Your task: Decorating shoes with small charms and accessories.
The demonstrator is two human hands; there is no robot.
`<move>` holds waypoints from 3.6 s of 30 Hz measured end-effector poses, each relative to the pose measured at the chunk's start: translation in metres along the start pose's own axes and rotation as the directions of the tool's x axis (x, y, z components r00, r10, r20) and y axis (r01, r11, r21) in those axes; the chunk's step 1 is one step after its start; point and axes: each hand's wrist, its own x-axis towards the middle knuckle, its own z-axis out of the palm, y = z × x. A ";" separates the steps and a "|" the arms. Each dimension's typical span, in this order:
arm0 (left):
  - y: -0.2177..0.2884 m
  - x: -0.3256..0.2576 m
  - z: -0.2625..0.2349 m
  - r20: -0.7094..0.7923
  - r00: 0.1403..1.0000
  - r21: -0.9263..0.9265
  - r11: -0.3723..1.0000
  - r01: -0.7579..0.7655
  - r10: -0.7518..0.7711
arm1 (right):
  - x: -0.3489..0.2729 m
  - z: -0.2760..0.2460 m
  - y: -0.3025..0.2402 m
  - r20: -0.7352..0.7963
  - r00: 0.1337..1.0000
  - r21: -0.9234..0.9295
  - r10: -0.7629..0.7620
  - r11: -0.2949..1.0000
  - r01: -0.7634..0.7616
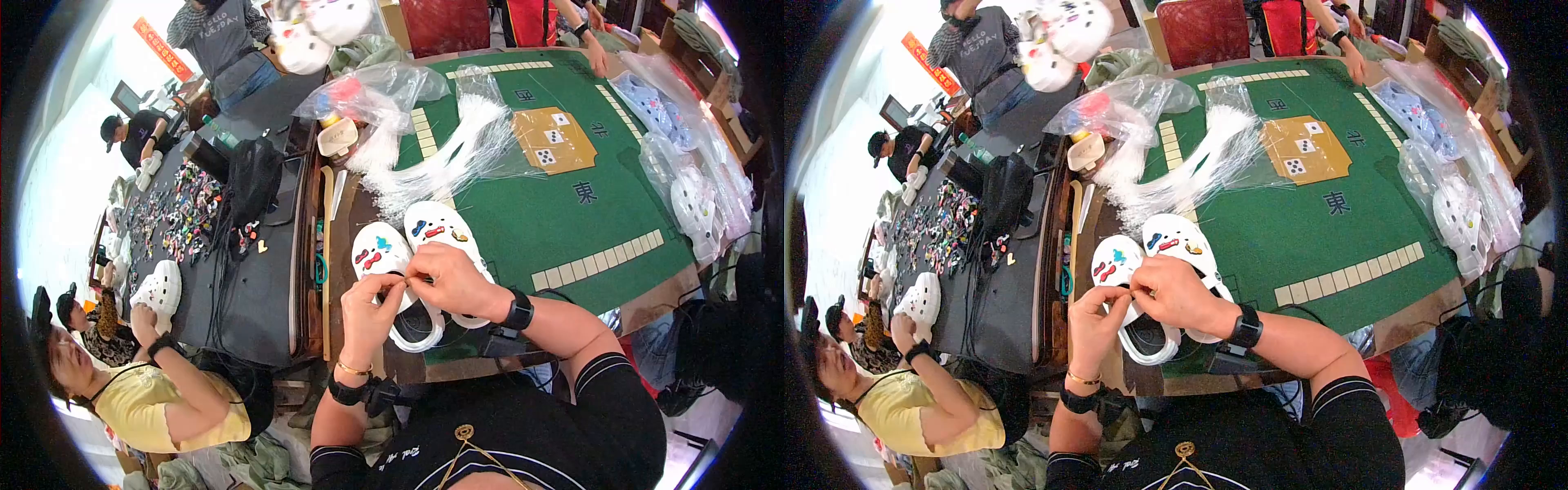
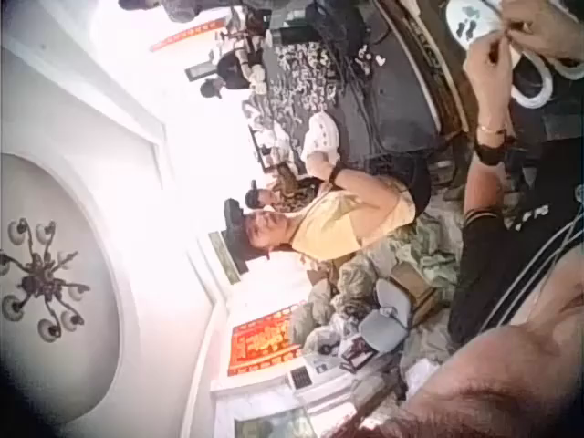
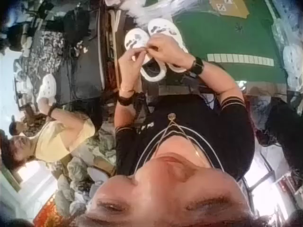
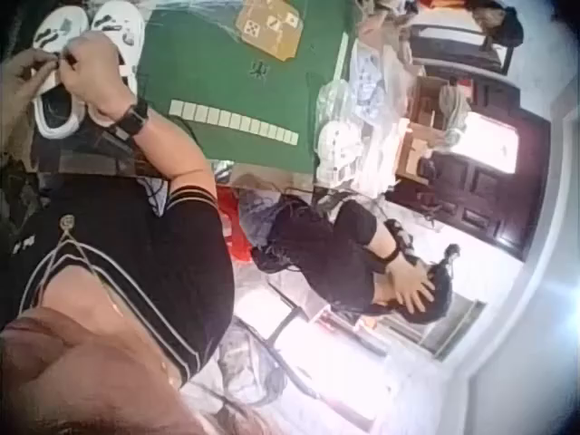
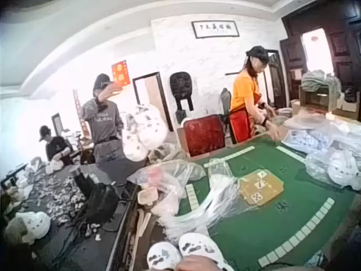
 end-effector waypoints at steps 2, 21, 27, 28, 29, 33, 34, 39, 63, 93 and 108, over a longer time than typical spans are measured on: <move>0.000 0.001 0.003 0.002 1.000 -0.022 1.000 -0.022 0.022 | 0.000 -0.001 0.000 0.015 1.000 -0.009 0.006 1.000 -0.006; 0.001 0.004 0.002 -0.135 0.980 -0.051 0.987 -0.150 0.142 | 0.003 0.000 -0.003 0.000 1.000 0.059 -0.016 0.998 0.016; 0.003 0.004 0.004 -0.131 0.973 -0.027 0.981 -0.194 0.189 | 0.004 0.003 -0.002 -0.022 0.999 0.051 -0.046 0.998 0.047; 0.001 0.003 0.005 -0.131 0.971 -0.018 0.979 -0.202 0.198 | 0.004 0.003 -0.002 -0.024 0.999 0.049 -0.047 0.998 0.048; 0.000 0.003 0.005 -0.130 0.970 -0.009 0.978 -0.210 0.207 | 0.004 0.004 -0.002 -0.025 0.999 0.066 -0.038 0.997 0.040; 0.000 0.001 0.007 -0.111 0.968 0.021 0.974 -0.224 0.225 | 0.003 0.006 -0.003 -0.050 0.996 0.036 -0.067 0.997 0.069; -0.001 0.000 0.008 -0.110 0.964 0.055 0.970 -0.239 0.243 | 0.002 0.007 -0.003 -0.051 0.996 0.035 -0.067 0.997 0.069; -0.002 -0.004 0.011 -0.097 0.961 0.117 0.962 -0.246 0.257 | 0.000 0.007 -0.005 -0.024 0.992 -0.125 -0.127 0.985 0.123; -0.122 -0.058 0.031 -0.302 0.896 -0.229 0.937 0.264 -0.326 | -0.054 -0.034 -0.018 0.370 0.789 -0.302 0.490 0.867 -0.396; -0.106 -0.069 0.033 -0.368 0.874 -0.251 0.939 0.234 -0.316 | -0.087 -0.193 0.058 -0.286 0.946 -0.789 0.149 0.524 -0.321; -0.108 -0.066 0.049 -0.358 0.910 -0.122 0.977 0.175 -0.208 | -0.173 -0.349 0.188 -0.498 0.599 -0.850 0.627 -0.214 -0.482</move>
